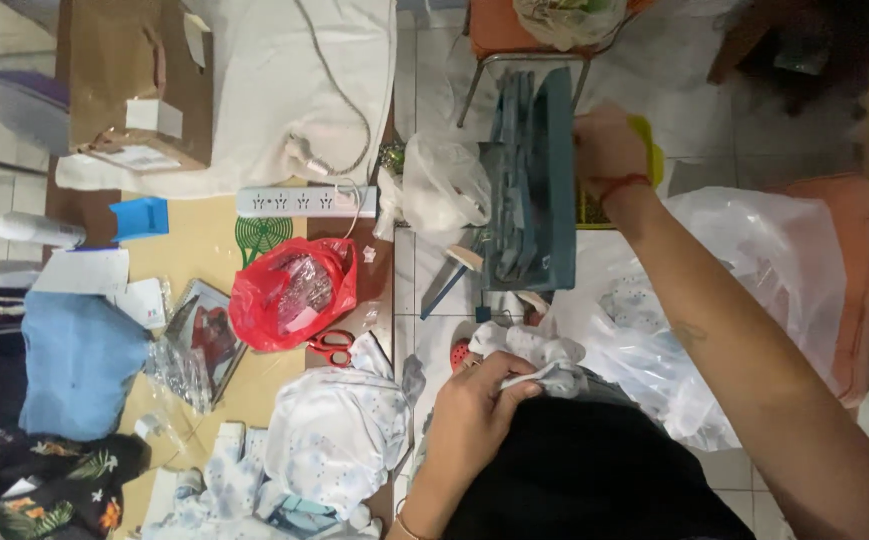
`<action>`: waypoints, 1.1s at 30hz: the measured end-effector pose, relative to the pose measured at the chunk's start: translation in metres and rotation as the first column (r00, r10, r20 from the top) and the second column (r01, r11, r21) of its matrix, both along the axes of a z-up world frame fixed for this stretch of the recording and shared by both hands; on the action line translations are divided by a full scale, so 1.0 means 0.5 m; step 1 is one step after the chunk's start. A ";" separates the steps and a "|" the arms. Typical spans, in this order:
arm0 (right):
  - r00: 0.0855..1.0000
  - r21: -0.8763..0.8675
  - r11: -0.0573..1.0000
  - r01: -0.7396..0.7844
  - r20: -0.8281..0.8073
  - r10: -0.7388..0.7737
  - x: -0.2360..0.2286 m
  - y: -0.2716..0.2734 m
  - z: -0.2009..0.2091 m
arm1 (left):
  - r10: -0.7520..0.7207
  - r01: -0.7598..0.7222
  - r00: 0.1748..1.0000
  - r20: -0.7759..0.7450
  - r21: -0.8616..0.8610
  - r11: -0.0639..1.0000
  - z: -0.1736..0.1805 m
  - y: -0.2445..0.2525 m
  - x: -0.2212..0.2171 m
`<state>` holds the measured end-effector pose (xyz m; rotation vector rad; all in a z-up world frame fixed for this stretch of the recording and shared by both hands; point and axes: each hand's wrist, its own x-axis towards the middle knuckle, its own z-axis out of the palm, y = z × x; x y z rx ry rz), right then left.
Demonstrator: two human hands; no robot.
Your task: Attaching metal snaps to baby garments using a manual press machine and trimming threads
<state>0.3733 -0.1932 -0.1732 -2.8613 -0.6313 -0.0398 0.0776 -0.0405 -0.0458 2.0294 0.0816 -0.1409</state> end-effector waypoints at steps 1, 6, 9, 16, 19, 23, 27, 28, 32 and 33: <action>0.999 0.054 0.998 0.029 -0.044 -0.027 -0.011 0.006 0.019 | -0.012 0.012 0.999 0.031 -0.010 1.000 -0.002 0.003 -0.001; 0.998 0.149 0.987 0.063 -0.023 -0.060 -0.050 0.001 0.044 | -0.015 0.016 0.999 0.039 -0.007 1.000 -0.008 0.007 -0.004; 0.992 0.189 0.981 0.051 0.108 -0.072 -0.065 -0.015 0.018 | -0.025 0.025 0.999 0.039 0.008 1.000 -0.017 0.007 -0.006; 0.802 0.486 0.722 0.493 -0.576 -0.160 -0.274 0.057 0.089 | 0.000 0.000 0.997 0.075 0.007 1.000 -0.021 0.009 0.001; 0.450 0.399 0.510 0.762 -0.893 0.027 -0.310 0.080 0.126 | 0.009 -0.010 0.999 0.045 0.023 1.000 -0.022 0.006 -0.002; 0.461 0.517 0.309 0.798 -0.854 0.240 -0.322 0.070 0.100 | -0.008 0.006 0.999 0.042 0.030 1.000 -0.027 -0.002 -0.004; 0.312 0.382 0.272 0.883 -0.911 0.269 -0.333 0.070 0.136 | 0.010 -0.010 1.000 0.014 0.030 1.000 -0.020 -0.008 -0.006; 0.274 0.363 0.299 0.882 -0.914 0.301 -0.333 0.067 0.139 | 0.008 -0.008 1.000 0.000 0.026 1.000 -0.017 -0.008 -0.004; 0.344 0.460 0.129 0.878 -0.796 0.497 -0.328 0.033 0.031 | 0.027 -0.024 0.997 -0.068 0.049 0.998 -0.038 -0.013 -0.007; 0.410 0.575 0.298 0.762 -0.784 0.466 -0.327 0.027 0.043 | 0.015 -0.011 0.997 -0.076 0.061 0.998 -0.040 -0.016 -0.006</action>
